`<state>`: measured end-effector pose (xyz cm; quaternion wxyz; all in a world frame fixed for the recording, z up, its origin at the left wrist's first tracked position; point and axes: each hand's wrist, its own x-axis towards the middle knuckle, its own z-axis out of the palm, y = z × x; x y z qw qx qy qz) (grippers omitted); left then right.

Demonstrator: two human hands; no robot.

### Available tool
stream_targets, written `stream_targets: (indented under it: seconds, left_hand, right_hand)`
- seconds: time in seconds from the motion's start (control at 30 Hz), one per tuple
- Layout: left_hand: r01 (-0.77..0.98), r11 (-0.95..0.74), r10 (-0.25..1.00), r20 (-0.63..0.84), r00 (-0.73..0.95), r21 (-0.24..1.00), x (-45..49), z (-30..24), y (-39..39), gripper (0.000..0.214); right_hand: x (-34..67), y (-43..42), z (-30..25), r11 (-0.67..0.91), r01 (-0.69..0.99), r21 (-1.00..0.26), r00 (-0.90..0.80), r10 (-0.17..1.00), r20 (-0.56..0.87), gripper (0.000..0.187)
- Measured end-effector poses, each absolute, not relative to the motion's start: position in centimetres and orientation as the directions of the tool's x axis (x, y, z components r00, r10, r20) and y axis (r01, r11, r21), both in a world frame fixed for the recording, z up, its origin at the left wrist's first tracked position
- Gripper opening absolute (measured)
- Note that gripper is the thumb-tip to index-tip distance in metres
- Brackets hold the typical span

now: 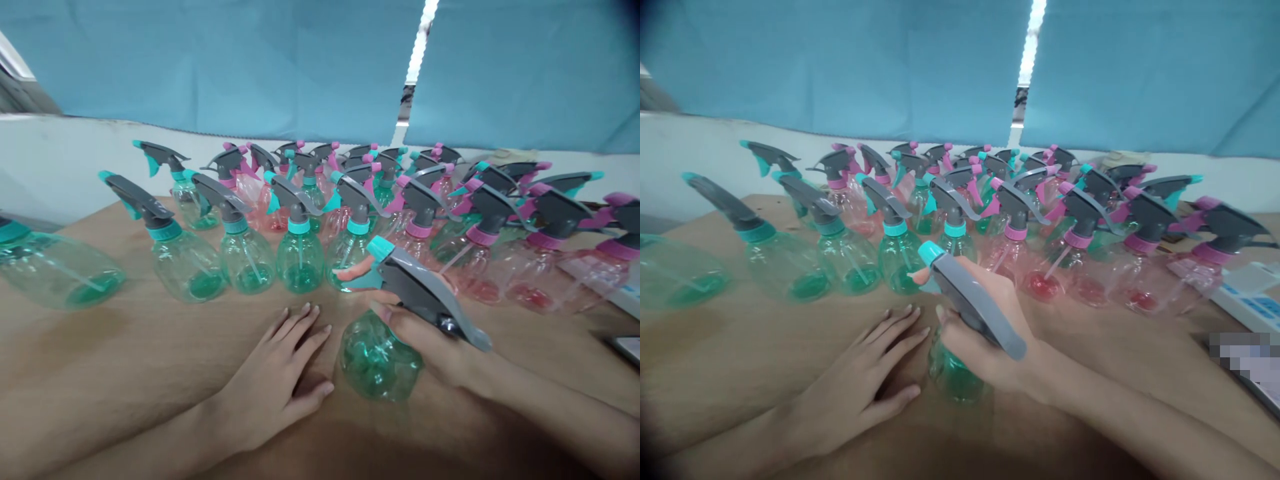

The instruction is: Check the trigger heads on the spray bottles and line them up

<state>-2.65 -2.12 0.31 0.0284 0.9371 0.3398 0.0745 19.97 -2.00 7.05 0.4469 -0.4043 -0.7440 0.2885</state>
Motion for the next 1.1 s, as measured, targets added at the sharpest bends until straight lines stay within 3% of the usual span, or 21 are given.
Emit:
stream_targets:
  seconds: [0.3,0.57,0.67,0.9,1.1]
  left_hand:
    - [0.62,-0.762,0.646,0.157,0.747,0.184,-2.7,0.0,-2.2,0.061]
    - [0.616,-0.615,0.768,0.195,0.61,0.493,-2.5,1.0,-3.0,0.064]
    - [0.589,-0.591,0.781,0.208,0.589,0.551,-2.4,1.7,-3.7,0.07]
    - [0.589,-0.575,0.801,0.245,0.546,0.567,-3.5,3.1,-5.0,0.076]
    - [0.683,-0.537,0.841,0.25,0.48,0.495,-6.6,4.2,-6.3,0.074]
  right_hand:
    - [19.7,-1.9,7.1,0.422,0.209,-0.882,-0.222,0.899,0.377,0.032]
    - [18.3,-1.7,6.3,0.47,0.169,-0.866,-0.231,0.873,0.429,0.032]
    - [17.4,-1.7,6.3,0.459,0.158,-0.874,-0.231,0.878,0.419,0.033]
    - [14.4,-1.4,6.3,0.556,0.128,-0.821,-0.248,0.819,0.516,0.026]
    - [10.1,-1.4,6.7,0.568,0.094,-0.818,-0.285,0.803,0.524,0.021]
